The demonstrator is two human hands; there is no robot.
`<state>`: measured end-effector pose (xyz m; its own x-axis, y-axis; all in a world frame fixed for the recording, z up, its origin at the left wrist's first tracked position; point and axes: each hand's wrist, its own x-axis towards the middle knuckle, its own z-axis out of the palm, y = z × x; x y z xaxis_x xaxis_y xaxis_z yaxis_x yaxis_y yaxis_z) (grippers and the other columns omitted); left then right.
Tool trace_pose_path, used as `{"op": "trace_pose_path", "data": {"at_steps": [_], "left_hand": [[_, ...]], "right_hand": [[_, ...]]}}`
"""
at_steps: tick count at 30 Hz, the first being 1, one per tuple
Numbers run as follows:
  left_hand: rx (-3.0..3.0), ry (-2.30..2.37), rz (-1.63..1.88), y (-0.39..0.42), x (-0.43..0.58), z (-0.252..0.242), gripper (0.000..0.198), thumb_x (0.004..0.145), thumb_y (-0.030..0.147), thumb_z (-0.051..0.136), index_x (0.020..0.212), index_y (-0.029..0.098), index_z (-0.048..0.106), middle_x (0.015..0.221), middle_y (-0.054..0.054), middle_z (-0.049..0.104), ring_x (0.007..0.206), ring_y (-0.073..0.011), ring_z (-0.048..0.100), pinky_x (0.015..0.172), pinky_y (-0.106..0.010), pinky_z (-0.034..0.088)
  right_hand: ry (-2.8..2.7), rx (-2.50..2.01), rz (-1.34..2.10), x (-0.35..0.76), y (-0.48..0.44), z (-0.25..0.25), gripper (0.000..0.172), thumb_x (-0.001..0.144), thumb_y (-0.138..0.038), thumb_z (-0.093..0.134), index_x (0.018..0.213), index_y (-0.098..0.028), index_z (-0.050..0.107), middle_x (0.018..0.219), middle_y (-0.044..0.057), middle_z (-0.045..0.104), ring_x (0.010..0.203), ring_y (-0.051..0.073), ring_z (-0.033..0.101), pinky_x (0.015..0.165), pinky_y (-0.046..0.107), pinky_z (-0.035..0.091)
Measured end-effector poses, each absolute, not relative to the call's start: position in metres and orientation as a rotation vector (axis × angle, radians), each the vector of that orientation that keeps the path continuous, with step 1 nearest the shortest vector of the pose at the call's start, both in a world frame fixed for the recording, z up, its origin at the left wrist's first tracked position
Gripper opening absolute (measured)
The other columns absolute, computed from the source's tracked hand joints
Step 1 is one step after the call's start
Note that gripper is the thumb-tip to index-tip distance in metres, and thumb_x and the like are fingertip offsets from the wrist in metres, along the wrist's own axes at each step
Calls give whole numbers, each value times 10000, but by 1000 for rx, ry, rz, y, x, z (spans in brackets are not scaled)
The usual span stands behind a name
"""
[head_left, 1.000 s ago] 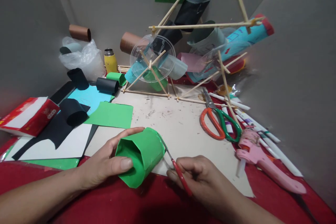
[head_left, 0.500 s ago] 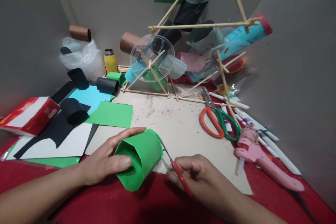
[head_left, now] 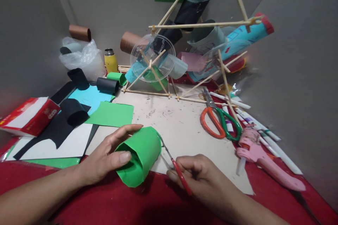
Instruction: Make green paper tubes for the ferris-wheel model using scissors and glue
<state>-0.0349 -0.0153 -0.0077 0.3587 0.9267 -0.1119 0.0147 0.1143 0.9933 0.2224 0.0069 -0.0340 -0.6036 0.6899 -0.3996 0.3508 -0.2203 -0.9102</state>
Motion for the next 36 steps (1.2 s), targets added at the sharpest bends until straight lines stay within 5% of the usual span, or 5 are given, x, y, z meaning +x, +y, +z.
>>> {"op": "trace_pose_path", "data": {"at_steps": [4,13,19,28,36], "left_hand": [[1328,987,824,-17,-34,-7,689,782,585,637,1373,270,476,1362,-83,561,1212,-392,512,959,-478,433],[1287,1015,863,-15,-36,-10,689,775,600,637,1367,271,508,1366,-81,548,1266,-400,459,1016,-487,386],[908,820,982,-13,-30,-20,727,805,602,622,1416,248,450,1279,-127,594,1156,-356,581,969,-469,434],[753,691,869,-16,-28,-22,898,738,444,760,1491,254,308,1492,-180,445,1345,-412,436,1123,-601,235],[945,818,902,-18,-30,-15,915,717,525,750,1487,283,320,1466,-157,457,1312,-431,441,1065,-586,318]], "right_hand": [[-1775,-1249,1861,220,8,-33,560,744,-515,734,513,-213,323,479,-84,269,495,79,230,464,247,191],[-1773,-1210,1882,223,6,-35,555,773,-520,710,520,-217,319,482,-75,309,493,81,245,463,252,193],[-1774,-1232,1847,223,7,-35,553,772,-560,694,522,-214,343,474,-67,343,479,79,261,458,248,206],[-1747,-1296,1837,219,9,-25,604,715,-652,689,505,-218,326,463,-73,292,466,75,226,438,240,181],[-1772,-1295,1835,219,9,-26,596,723,-662,669,506,-218,338,469,-71,288,470,77,226,442,244,178]]}}
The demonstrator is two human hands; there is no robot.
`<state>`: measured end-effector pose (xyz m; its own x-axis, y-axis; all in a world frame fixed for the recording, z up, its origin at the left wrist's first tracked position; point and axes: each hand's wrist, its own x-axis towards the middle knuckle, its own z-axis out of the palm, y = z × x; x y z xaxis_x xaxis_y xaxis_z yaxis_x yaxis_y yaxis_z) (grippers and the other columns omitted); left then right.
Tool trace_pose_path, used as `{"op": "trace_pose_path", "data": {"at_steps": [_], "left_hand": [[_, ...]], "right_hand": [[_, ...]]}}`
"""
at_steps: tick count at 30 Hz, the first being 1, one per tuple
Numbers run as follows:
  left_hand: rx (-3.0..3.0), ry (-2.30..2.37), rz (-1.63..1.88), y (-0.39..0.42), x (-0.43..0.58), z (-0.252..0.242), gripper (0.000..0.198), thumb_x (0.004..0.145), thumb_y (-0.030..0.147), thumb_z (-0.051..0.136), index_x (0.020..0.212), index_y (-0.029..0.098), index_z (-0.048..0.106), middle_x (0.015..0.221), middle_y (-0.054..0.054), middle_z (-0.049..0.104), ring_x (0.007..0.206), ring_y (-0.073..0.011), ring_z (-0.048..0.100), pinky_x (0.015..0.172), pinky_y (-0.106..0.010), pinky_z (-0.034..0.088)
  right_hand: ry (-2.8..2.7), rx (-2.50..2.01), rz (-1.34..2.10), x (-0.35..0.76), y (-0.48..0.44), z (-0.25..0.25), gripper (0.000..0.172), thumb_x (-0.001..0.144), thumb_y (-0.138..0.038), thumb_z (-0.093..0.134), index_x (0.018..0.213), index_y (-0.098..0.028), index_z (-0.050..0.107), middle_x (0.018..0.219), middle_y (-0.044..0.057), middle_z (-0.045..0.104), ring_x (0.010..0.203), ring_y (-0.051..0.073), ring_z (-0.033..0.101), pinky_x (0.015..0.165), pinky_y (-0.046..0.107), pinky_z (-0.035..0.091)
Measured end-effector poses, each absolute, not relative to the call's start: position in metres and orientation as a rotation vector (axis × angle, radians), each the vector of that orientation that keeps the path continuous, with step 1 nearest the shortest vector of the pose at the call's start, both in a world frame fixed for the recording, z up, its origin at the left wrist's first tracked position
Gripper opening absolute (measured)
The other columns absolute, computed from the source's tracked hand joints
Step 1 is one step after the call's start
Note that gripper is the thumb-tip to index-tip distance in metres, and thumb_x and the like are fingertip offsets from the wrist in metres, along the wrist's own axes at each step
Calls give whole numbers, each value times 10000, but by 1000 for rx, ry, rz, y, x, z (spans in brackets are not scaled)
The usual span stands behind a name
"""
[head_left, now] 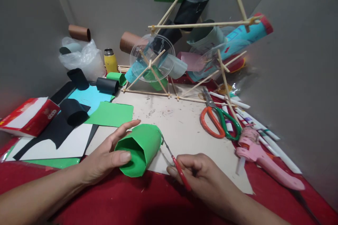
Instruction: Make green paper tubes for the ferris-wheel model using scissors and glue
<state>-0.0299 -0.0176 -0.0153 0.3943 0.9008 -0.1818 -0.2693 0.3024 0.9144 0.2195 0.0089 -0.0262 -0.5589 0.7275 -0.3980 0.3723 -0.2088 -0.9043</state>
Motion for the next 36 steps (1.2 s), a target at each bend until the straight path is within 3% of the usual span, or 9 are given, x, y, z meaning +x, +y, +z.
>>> {"op": "trace_pose_path", "data": {"at_steps": [4,10,19,28,36], "left_hand": [[998,809,891,-17,-30,-15,845,750,522,722,1468,269,354,1460,-145,466,1309,-421,445,1054,-562,341],[1083,843,828,-19,-32,-15,854,731,552,733,1454,285,365,1445,-128,480,1289,-420,459,1040,-553,341],[1124,851,821,-17,-33,-15,860,735,580,713,1455,275,356,1451,-133,476,1293,-421,455,1037,-551,349],[1269,863,730,-12,-39,-8,870,731,561,723,1458,252,358,1407,-123,520,1276,-393,478,1038,-539,378],[1324,880,737,-11,-41,-8,834,740,580,703,1452,281,389,1383,-86,546,1269,-376,487,1044,-509,390]], "right_hand": [[-1757,-1297,1858,219,9,-29,562,732,-649,674,529,-209,388,482,-60,345,480,81,265,452,244,199],[-1739,-1302,1841,217,7,-30,612,691,-585,743,500,-220,290,472,-87,244,479,70,202,446,241,168],[-1774,-1229,1854,222,7,-33,485,797,-523,650,536,-214,381,489,-56,367,486,86,271,458,255,205],[-1818,-1233,1812,222,7,-34,579,737,-514,737,508,-216,296,495,-88,228,496,77,217,461,245,183],[-1858,-1242,1798,223,7,-32,578,745,-509,735,508,-215,297,488,-90,229,488,73,220,452,238,184]]}}
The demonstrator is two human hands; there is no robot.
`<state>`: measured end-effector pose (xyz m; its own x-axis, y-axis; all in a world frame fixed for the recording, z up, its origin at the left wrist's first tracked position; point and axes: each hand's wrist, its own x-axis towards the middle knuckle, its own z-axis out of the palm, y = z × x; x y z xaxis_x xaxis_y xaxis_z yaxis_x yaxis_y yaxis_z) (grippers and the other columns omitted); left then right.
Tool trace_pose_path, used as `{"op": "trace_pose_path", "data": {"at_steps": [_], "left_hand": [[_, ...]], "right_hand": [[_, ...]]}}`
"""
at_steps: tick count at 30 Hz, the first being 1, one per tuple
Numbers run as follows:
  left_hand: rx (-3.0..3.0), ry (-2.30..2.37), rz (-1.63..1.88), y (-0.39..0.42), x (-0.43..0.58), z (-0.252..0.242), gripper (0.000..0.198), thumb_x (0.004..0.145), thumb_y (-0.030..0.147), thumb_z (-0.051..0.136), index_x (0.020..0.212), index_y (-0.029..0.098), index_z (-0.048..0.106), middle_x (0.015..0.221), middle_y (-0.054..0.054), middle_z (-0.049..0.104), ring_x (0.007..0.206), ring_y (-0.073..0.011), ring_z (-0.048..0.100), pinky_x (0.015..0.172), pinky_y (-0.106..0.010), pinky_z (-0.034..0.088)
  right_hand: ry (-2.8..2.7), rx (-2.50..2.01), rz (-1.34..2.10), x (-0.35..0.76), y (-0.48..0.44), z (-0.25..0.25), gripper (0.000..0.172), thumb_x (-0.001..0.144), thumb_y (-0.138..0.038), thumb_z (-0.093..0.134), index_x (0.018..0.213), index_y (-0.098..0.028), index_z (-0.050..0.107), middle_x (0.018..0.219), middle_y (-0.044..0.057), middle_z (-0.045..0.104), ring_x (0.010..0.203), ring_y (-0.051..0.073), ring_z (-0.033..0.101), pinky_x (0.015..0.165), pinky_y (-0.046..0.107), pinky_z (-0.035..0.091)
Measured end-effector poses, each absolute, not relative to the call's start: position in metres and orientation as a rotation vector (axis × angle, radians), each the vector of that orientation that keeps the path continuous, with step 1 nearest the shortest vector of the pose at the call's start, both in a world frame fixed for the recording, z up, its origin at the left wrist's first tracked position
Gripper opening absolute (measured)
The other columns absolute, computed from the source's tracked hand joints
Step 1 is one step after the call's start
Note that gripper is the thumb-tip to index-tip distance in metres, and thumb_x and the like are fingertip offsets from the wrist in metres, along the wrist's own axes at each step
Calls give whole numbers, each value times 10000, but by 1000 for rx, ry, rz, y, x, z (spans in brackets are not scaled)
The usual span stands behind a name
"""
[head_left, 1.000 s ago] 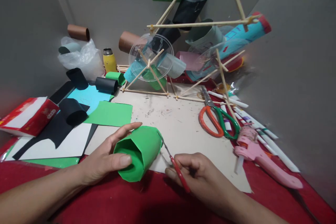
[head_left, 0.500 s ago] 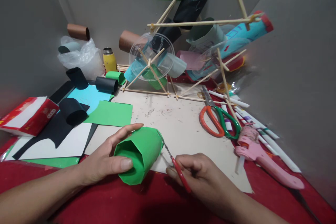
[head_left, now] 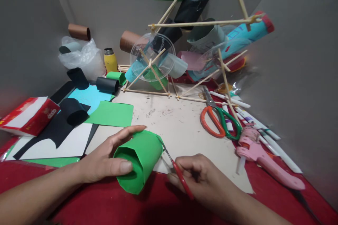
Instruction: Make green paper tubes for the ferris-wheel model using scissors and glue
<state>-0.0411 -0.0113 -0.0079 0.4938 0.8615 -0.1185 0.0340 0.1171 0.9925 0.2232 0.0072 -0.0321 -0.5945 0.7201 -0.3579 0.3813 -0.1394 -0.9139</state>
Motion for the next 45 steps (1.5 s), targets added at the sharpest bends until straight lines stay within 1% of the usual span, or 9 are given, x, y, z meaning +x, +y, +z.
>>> {"op": "trace_pose_path", "data": {"at_steps": [12,16,21,25,28,32,36,39,45], "left_hand": [[1351,904,742,-11,-41,-5,827,746,616,673,1451,275,406,1381,-86,544,1261,-393,484,1021,-498,405],[1350,918,745,-10,-42,-5,837,740,627,670,1455,282,402,1417,-88,510,1282,-407,454,1047,-520,366],[1196,914,828,-11,-40,-13,930,704,690,661,1478,268,365,1342,-122,560,1392,-446,300,1100,-595,251],[1000,812,888,-14,-36,-21,995,712,695,669,1523,290,257,1369,-154,540,1334,-448,410,1085,-619,257],[958,751,858,-16,-34,-23,1001,716,608,730,1528,307,229,1476,-150,460,1357,-427,403,1109,-597,244],[980,798,870,-16,-34,-20,957,714,557,748,1508,314,272,1487,-136,446,1350,-423,408,1098,-584,269],[1044,879,902,-15,-34,-14,914,714,587,722,1480,291,319,1411,-134,487,1271,-405,474,1035,-528,354],[1155,891,857,-15,-33,-9,898,704,590,728,1456,274,353,1364,-119,504,1222,-376,499,989,-474,397],[1207,903,819,-15,-34,-9,880,709,595,725,1445,258,378,1419,-124,476,1250,-386,479,1018,-489,383]], "right_hand": [[-1908,-1190,1786,227,8,-36,556,786,-474,713,519,-213,300,491,-90,235,492,75,214,448,237,183],[-1880,-1148,1782,226,8,-38,560,804,-449,703,511,-215,289,484,-88,248,489,78,219,452,241,197],[-1840,-1154,1828,226,7,-37,567,797,-470,702,517,-220,277,482,-79,286,485,77,238,452,241,203],[-1783,-1241,1808,224,8,-30,596,746,-566,709,499,-218,293,473,-80,259,470,72,220,437,237,179],[-1780,-1287,1764,222,9,-26,602,722,-610,704,485,-217,314,459,-78,263,462,72,221,432,237,179],[-1752,-1319,1829,221,8,-25,562,720,-627,694,511,-209,381,466,-60,353,471,80,274,446,237,209],[-1745,-1327,1837,220,8,-28,612,678,-609,740,490,-216,310,459,-81,276,472,70,230,445,235,187],[-1756,-1312,1833,220,8,-30,604,690,-584,746,499,-213,308,463,-84,275,477,70,234,451,234,193],[-1782,-1301,1811,221,9,-32,597,710,-570,741,501,-212,311,471,-80,280,485,73,239,455,242,193]]}}
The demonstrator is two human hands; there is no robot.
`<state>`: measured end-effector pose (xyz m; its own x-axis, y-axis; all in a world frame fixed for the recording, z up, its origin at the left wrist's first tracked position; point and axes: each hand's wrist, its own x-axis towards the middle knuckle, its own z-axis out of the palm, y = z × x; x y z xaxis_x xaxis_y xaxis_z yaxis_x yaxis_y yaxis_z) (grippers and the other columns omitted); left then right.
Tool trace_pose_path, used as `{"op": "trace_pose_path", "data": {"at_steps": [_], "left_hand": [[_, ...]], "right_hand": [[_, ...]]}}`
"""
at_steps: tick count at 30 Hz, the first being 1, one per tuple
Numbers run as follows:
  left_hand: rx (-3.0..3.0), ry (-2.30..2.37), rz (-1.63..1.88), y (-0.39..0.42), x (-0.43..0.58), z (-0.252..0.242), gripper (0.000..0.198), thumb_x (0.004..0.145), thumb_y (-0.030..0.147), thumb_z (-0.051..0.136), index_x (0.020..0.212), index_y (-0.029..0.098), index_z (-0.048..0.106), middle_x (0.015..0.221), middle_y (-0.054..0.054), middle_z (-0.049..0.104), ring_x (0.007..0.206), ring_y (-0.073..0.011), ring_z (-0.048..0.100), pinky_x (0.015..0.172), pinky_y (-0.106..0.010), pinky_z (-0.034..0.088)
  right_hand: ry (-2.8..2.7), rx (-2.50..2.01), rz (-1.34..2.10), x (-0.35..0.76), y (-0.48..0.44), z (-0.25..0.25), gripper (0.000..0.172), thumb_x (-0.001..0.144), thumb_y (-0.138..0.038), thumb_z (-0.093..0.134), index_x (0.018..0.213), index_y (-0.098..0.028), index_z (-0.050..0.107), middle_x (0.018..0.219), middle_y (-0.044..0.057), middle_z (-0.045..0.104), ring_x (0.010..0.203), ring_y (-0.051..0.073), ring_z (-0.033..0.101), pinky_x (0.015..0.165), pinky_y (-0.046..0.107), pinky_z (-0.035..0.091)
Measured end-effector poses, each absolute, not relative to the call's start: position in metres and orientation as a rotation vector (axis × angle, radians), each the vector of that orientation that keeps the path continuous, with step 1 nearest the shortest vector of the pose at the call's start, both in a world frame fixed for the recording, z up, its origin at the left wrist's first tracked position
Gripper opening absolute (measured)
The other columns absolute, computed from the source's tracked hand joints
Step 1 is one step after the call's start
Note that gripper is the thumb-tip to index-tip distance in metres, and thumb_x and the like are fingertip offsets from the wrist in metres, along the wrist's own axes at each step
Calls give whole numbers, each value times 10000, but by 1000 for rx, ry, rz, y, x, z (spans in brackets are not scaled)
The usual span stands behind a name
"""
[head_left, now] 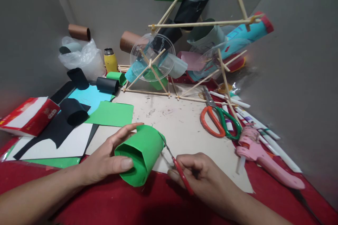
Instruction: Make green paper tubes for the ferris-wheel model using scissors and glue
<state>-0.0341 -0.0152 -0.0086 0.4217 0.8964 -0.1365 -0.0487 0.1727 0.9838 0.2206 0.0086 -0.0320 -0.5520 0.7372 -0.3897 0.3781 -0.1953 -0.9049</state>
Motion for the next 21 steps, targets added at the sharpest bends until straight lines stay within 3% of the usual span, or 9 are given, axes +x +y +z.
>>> {"op": "trace_pose_path", "data": {"at_steps": [12,21], "left_hand": [[1185,881,819,-15,-38,-13,883,738,589,705,1476,262,347,1460,-129,466,1339,-408,400,1098,-550,285],[1275,909,768,-13,-37,-8,893,735,604,693,1481,251,352,1484,-136,445,1336,-413,400,1085,-554,314]], "right_hand": [[-1834,-1238,1788,225,7,-36,545,784,-546,680,519,-212,339,480,-58,362,487,82,273,452,244,212],[-1848,-1249,1756,223,7,-32,578,737,-526,733,498,-213,310,472,-85,251,486,77,236,455,239,205]]}}
